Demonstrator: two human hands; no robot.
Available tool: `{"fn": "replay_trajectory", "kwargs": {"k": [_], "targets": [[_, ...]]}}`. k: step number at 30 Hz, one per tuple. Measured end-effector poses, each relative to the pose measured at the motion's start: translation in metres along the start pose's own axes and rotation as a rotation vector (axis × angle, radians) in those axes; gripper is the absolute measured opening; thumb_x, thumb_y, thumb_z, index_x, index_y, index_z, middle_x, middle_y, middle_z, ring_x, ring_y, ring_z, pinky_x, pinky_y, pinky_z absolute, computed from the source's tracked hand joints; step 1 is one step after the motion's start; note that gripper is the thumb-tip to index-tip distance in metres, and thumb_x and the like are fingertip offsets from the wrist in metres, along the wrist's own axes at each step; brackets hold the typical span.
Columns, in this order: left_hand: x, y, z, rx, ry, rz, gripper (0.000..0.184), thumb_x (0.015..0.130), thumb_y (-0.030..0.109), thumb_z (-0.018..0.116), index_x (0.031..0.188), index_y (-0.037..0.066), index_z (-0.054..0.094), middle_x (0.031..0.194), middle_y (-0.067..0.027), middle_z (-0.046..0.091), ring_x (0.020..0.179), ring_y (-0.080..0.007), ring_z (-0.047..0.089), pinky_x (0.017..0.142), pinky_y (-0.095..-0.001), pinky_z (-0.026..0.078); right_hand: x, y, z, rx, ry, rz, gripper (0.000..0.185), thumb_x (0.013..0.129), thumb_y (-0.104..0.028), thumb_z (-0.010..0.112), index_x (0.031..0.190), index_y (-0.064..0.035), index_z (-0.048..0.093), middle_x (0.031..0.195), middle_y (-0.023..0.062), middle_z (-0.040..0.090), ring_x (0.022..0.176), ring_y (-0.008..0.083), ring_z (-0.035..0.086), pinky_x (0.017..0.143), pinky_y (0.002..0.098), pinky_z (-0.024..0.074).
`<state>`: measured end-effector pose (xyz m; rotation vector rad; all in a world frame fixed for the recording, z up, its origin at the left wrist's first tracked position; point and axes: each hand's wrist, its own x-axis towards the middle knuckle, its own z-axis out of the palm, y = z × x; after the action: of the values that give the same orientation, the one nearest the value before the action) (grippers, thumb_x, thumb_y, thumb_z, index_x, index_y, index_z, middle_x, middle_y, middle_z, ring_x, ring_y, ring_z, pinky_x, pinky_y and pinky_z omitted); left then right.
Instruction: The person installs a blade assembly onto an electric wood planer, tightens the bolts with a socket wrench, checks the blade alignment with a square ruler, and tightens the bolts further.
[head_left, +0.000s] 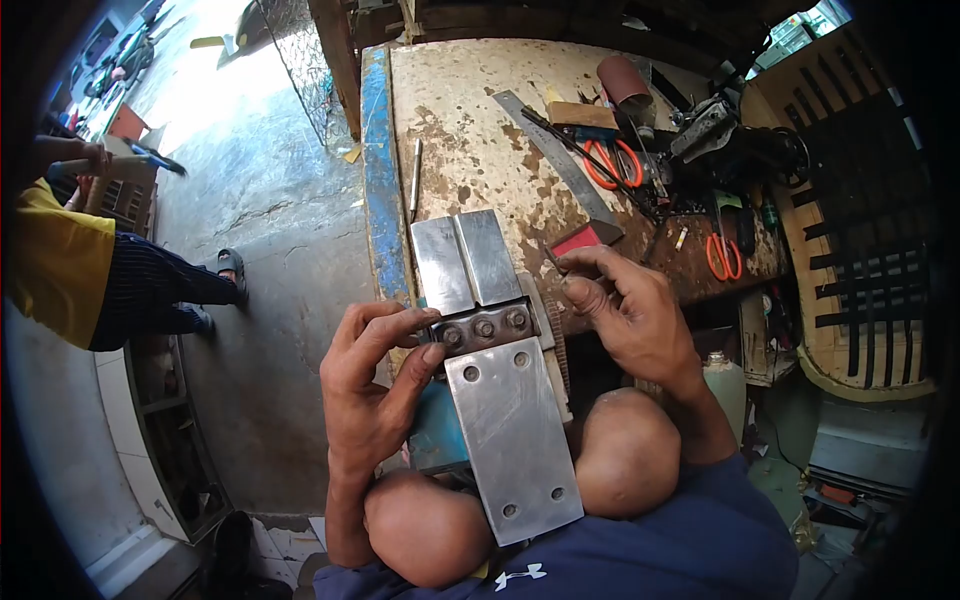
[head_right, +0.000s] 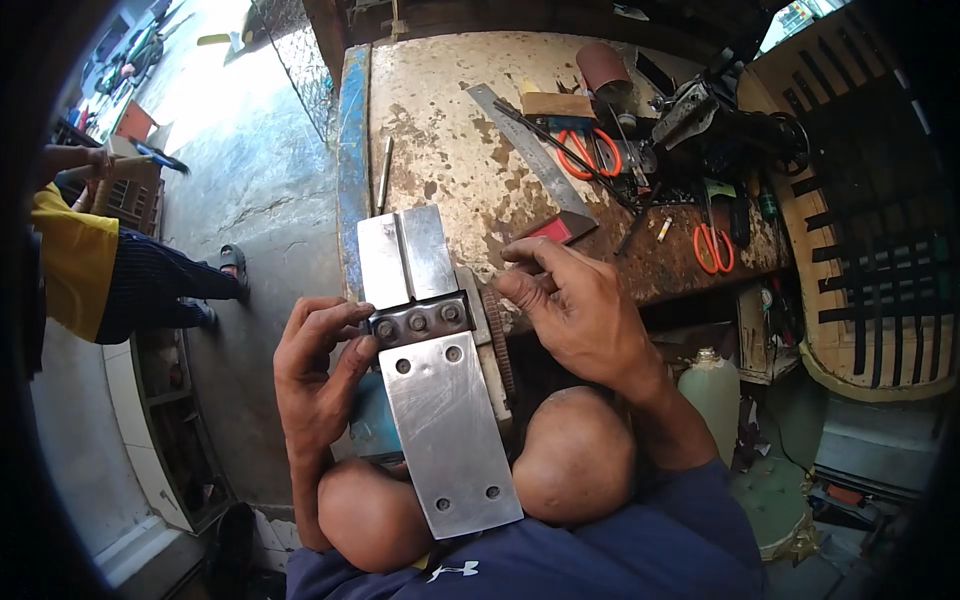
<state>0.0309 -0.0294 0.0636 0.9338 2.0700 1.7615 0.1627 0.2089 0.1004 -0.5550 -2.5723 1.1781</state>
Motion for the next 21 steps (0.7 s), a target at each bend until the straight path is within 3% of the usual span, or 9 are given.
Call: {"fn": "replay_trajectory", "kwargs": {"k": [1,3,7,10,14,16,21], "targets": [[0.001,0.001,0.000,0.003,0.007,0.001,0.029,0.083,0.000,0.079,0.112,0.000,0.074,0.102,-0.0112,0.065,0.089,-0.0182,0.066,0.081,-0.0301,0.052,-0.003,0.001,0.001,0.006,0.010,0.007,0.029,0.097,-0.025,0.071,0.111,0.0000,0.070,0.091,0.0185,0.071,0.082,0.0260,0.073,0.068,0.0333,0.0544],[0.001,0.001,0.000,0.023,-0.008,0.000,0.030,0.084,0.000,0.078,0.113,-0.001,0.073,0.102,-0.0114,0.065,0.089,-0.0173,0.066,0.081,-0.0297,0.052,-0.007,0.003,0.003,0.117,-0.187,0.087,0.030,0.097,-0.025,0.072,0.114,0.0002,0.070,0.095,0.0205,0.072,0.085,0.0251,0.073,0.070,0.0333,0.0548],[0.002,0.003,0.001,0.009,-0.012,-0.015,0.029,0.084,-0.001,0.078,0.112,-0.001,0.072,0.103,-0.0108,0.064,0.090,-0.0170,0.066,0.081,-0.0292,0.052,-0.010,0.012,0.008,0.351,-0.153,0.215,0.033,0.096,-0.023,0.074,0.117,0.0012,0.070,0.099,0.0180,0.075,0.088,0.0180,0.073,0.074,0.0322,0.0563],[0.001,0.004,0.001,0.021,-0.022,-0.005,0.029,0.084,-0.001,0.078,0.112,-0.002,0.072,0.103,-0.0107,0.064,0.091,-0.0171,0.065,0.082,-0.0290,0.051,-0.010,0.008,0.008,0.337,-0.148,0.201,0.032,0.096,-0.019,0.074,0.118,0.0030,0.069,0.101,0.0147,0.075,0.092,0.0126,0.070,0.078,0.0304,0.0569],[0.002,0.004,0.000,0.072,-0.031,0.015,0.028,0.084,-0.002,0.077,0.112,-0.002,0.072,0.103,-0.0110,0.064,0.091,-0.0176,0.065,0.083,-0.0296,0.051,-0.012,0.015,0.007,0.392,-0.201,0.196,0.033,0.096,-0.015,0.073,0.122,0.0038,0.067,0.106,0.0141,0.074,0.097,0.0127,0.069,0.084,0.0291,0.0575],[0.001,0.005,0.001,0.067,-0.024,0.003,0.028,0.085,-0.002,0.077,0.112,-0.002,0.072,0.103,-0.0110,0.064,0.092,-0.0179,0.065,0.083,-0.0298,0.051,-0.014,0.016,0.010,0.583,-0.192,0.222,0.036,0.096,-0.014,0.073,0.126,0.0035,0.065,0.112,0.0151,0.072,0.101,0.0151,0.069,0.089,0.0292,0.0579],[-0.002,0.005,0.000,0.074,0.007,-0.012,0.027,0.084,-0.003,0.076,0.111,-0.001,0.073,0.104,-0.0115,0.065,0.092,-0.0191,0.066,0.083,-0.0303,0.052,-0.014,0.009,0.011,0.505,-0.170,0.208,0.035,0.096,-0.012,0.071,0.127,0.0029,0.064,0.117,0.0152,0.070,0.103,0.0172,0.069,0.090,0.0305,0.0586]]}}
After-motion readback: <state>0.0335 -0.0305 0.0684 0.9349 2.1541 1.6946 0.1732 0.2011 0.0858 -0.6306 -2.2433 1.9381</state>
